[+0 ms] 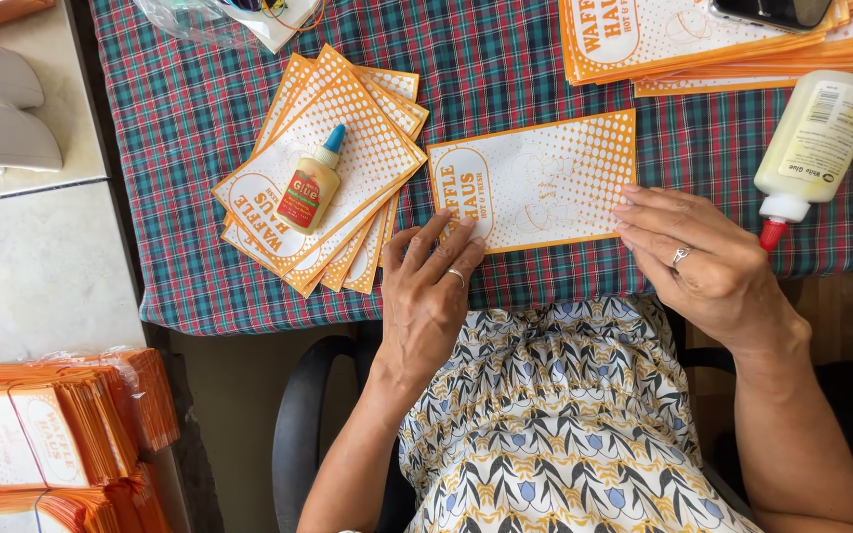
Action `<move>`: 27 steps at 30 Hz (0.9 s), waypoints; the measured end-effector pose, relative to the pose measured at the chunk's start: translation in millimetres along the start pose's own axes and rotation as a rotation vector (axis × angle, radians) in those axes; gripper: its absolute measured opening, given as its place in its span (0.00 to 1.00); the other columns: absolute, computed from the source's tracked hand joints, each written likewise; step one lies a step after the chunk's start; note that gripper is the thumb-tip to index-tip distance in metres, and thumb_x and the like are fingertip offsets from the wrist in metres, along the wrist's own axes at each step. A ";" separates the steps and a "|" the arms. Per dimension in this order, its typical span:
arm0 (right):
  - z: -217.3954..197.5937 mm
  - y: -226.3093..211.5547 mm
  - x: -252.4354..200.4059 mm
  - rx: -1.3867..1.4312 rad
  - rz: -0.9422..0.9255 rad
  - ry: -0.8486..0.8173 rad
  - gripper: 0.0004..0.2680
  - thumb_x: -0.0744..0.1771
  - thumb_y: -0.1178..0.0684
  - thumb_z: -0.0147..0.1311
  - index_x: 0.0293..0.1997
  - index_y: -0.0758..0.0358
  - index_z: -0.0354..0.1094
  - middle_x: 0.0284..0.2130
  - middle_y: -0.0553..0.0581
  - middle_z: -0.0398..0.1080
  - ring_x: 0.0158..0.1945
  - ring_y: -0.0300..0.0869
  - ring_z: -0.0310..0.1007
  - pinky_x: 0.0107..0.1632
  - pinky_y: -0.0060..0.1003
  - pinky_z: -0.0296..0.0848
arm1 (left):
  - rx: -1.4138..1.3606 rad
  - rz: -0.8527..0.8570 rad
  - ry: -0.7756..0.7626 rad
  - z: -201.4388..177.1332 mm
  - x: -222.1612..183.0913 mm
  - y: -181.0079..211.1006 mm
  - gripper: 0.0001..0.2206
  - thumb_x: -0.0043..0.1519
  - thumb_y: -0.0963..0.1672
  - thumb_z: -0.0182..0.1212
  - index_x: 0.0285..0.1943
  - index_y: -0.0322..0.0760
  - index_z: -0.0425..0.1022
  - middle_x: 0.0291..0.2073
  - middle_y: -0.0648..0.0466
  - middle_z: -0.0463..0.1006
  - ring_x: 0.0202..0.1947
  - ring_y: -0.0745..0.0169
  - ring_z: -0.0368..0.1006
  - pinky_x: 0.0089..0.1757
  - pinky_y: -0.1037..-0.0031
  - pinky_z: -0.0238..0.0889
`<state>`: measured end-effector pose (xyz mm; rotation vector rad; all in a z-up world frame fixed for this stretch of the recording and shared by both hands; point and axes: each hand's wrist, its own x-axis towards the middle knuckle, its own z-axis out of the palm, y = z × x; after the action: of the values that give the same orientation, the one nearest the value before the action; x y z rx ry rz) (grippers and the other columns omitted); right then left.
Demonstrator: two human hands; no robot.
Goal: The person applies glue to paper envelopes and folds them. By hand, the person takes individual paper envelopes from a stack, applies a line of white glue using a squeeze bottle, and folds the paper to create an envelope, repeating this process for several items.
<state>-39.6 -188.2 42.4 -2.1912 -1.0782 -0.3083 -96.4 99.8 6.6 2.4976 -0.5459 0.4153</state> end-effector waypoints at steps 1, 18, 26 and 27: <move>-0.7 -0.9 1.5 -0.005 0.011 -0.006 0.04 0.66 0.75 0.61 0.42 0.83 0.75 0.48 0.73 0.76 0.55 0.64 0.77 0.61 0.54 0.77 | -0.002 -0.002 -0.003 0.3 -0.2 -0.4 0.14 0.73 0.40 0.44 0.57 0.35 0.79 0.61 0.48 0.77 0.65 0.41 0.69 0.55 0.52 0.58; -3.7 -1.4 7.5 0.000 0.012 -0.029 0.04 0.65 0.74 0.63 0.41 0.83 0.75 0.46 0.73 0.76 0.54 0.62 0.78 0.61 0.52 0.77 | 0.022 0.045 0.015 -8.3 4.0 -2.3 0.08 0.69 0.40 0.63 0.55 0.37 0.79 0.59 0.50 0.79 0.63 0.45 0.73 0.56 0.53 0.61; -8.4 9.9 12.5 0.041 0.074 -0.091 0.02 0.67 0.73 0.58 0.41 0.79 0.73 0.44 0.72 0.74 0.51 0.60 0.75 0.59 0.48 0.76 | 0.030 0.068 0.038 -7.2 -0.5 -1.7 0.14 0.67 0.46 0.70 0.57 0.34 0.79 0.61 0.50 0.76 0.64 0.43 0.72 0.58 0.50 0.61; -8.8 11.7 14.1 0.017 0.096 -0.133 0.04 0.66 0.70 0.61 0.42 0.78 0.72 0.43 0.68 0.74 0.54 0.58 0.72 0.61 0.47 0.73 | 0.046 0.067 0.014 -6.7 -2.4 -3.0 0.14 0.68 0.46 0.69 0.59 0.35 0.78 0.63 0.50 0.75 0.66 0.45 0.71 0.59 0.50 0.60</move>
<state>-21.0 -190.4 50.3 -2.2660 -1.0373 -0.1118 -98.2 106.6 9.7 2.5239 -0.6223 0.4762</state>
